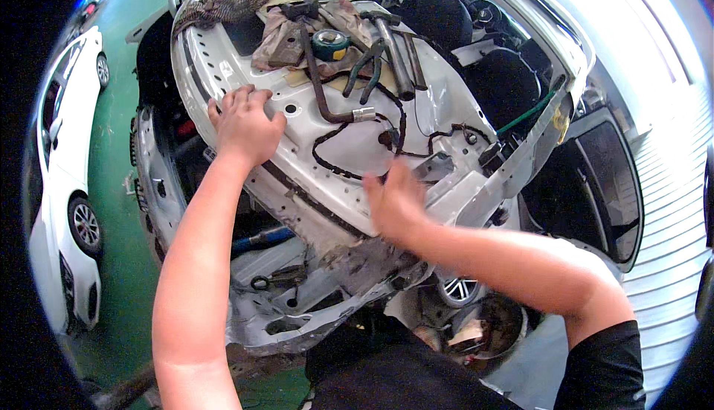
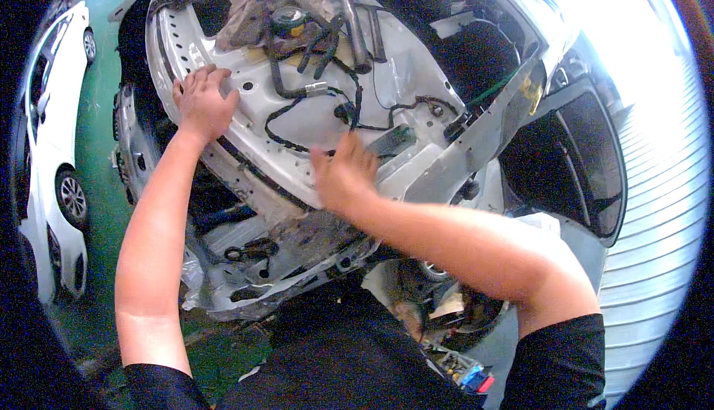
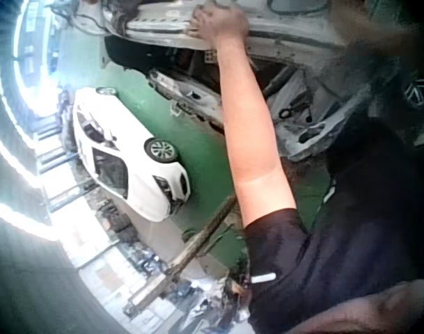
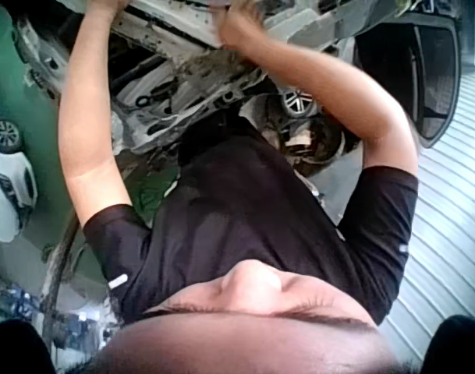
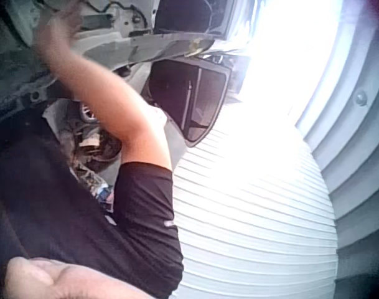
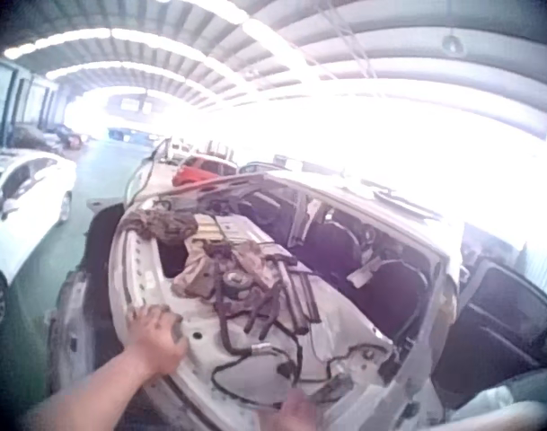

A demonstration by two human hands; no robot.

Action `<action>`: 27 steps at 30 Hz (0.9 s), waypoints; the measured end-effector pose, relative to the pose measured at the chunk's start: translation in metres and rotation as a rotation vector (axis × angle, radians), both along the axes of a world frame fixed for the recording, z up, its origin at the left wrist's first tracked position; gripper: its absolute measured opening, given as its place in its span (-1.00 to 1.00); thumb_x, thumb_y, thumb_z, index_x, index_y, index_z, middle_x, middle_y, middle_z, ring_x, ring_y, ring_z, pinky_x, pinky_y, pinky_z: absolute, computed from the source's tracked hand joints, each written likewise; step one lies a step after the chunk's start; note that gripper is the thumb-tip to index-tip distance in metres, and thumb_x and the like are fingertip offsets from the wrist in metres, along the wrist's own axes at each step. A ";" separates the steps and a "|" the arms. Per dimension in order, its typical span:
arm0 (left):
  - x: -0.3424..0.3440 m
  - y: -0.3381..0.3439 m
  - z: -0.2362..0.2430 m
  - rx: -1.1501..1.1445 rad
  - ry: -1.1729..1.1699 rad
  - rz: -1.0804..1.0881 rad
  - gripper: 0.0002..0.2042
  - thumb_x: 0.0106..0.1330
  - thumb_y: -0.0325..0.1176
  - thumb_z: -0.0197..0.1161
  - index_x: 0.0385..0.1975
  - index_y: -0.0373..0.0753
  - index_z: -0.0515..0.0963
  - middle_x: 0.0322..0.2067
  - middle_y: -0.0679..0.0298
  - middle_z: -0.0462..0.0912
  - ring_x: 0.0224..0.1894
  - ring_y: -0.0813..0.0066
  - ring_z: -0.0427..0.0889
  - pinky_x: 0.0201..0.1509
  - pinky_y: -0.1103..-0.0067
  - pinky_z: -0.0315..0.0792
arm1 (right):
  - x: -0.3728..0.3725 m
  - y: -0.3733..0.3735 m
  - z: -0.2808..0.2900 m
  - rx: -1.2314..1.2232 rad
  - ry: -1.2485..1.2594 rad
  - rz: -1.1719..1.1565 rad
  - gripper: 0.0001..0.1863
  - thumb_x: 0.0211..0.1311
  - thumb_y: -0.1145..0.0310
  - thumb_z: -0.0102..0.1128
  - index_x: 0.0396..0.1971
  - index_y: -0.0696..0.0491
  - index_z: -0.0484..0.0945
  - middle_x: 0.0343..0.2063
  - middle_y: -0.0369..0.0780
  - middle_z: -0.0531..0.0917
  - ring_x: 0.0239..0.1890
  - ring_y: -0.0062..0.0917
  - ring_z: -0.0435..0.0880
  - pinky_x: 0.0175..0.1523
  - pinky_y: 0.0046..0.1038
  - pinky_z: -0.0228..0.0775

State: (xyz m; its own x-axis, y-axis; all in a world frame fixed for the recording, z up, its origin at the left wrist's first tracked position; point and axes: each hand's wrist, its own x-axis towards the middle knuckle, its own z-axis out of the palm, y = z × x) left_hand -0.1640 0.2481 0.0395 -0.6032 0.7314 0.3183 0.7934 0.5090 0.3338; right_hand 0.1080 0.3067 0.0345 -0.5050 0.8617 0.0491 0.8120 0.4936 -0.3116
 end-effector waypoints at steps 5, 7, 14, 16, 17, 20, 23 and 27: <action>-0.003 -0.011 0.003 -0.020 0.044 0.013 -0.44 0.29 -0.02 0.13 0.26 -0.12 0.48 0.38 0.06 0.30 0.50 0.12 0.10 0.57 -0.01 -0.26 | -0.013 -0.005 0.004 -0.046 -0.064 0.087 -0.24 0.49 -0.14 -0.13 0.29 0.29 0.17 0.32 0.20 0.27 0.39 0.10 0.21 0.47 0.06 -0.11; -0.005 -0.010 -0.004 0.007 0.090 0.013 -0.47 0.29 -0.02 0.17 0.24 -0.08 0.49 0.35 0.08 0.33 0.47 0.10 0.15 0.55 -0.02 -0.19 | -0.023 0.005 0.012 -0.078 -0.010 0.029 -0.24 0.50 -0.15 -0.15 0.30 0.28 0.17 0.32 0.20 0.27 0.40 0.09 0.22 0.47 0.06 -0.09; 0.000 -0.010 0.004 -0.046 0.052 -0.009 -0.41 0.30 -0.01 0.10 0.32 -0.11 0.41 0.41 0.06 0.27 0.52 0.13 0.06 0.57 0.00 -0.26 | -0.037 -0.009 0.001 -0.174 0.040 -0.082 -0.17 0.49 -0.18 -0.16 0.34 0.32 0.08 0.34 0.19 0.24 0.41 0.11 0.20 0.47 0.05 -0.08; -0.006 -0.012 -0.003 -0.008 0.118 -0.011 -0.42 0.29 -0.01 0.17 0.30 -0.06 0.41 0.38 0.08 0.30 0.50 0.08 0.10 0.55 -0.03 -0.20 | -0.038 -0.012 -0.003 -0.096 0.039 -0.071 -0.18 0.49 -0.18 -0.16 0.34 0.31 0.08 0.34 0.19 0.23 0.41 0.11 0.18 0.47 0.05 -0.10; -0.006 -0.012 -0.004 -0.006 0.115 -0.007 -0.42 0.28 -0.01 0.17 0.30 -0.06 0.41 0.38 0.07 0.30 0.50 0.09 0.10 0.55 -0.04 -0.20 | -0.037 -0.011 -0.005 -0.058 0.041 -0.065 -0.18 0.49 -0.18 -0.16 0.34 0.30 0.08 0.34 0.19 0.23 0.41 0.12 0.17 0.47 0.04 -0.11; -0.003 -0.011 -0.002 -0.020 0.085 -0.013 -0.42 0.29 -0.01 0.13 0.30 -0.09 0.42 0.40 0.07 0.28 0.51 0.12 0.09 0.56 -0.03 -0.24 | -0.035 -0.010 -0.008 -0.022 0.047 -0.077 -0.22 0.50 -0.17 -0.16 0.33 0.27 0.17 0.33 0.17 0.28 0.40 0.07 0.23 0.47 -0.05 -0.02; -0.003 -0.012 0.004 -0.052 0.036 -0.031 -0.42 0.32 -0.02 0.07 0.32 -0.14 0.42 0.42 0.07 0.25 0.53 0.16 0.06 0.58 0.01 -0.29 | -0.035 -0.011 -0.005 -0.049 0.023 -0.081 -0.24 0.51 -0.16 -0.16 0.30 0.27 0.24 0.31 0.17 0.31 0.40 0.06 0.24 0.47 -0.06 -0.01; -0.002 -0.011 0.002 -0.044 0.079 -0.051 -0.43 0.32 -0.03 0.09 0.30 -0.14 0.43 0.40 0.08 0.27 0.52 0.17 0.08 0.58 -0.01 -0.25 | -0.040 -0.004 0.009 -0.124 -0.119 -0.025 -0.25 0.49 -0.18 -0.13 0.27 0.26 0.31 0.28 0.16 0.37 0.34 0.04 0.34 0.42 -0.10 0.13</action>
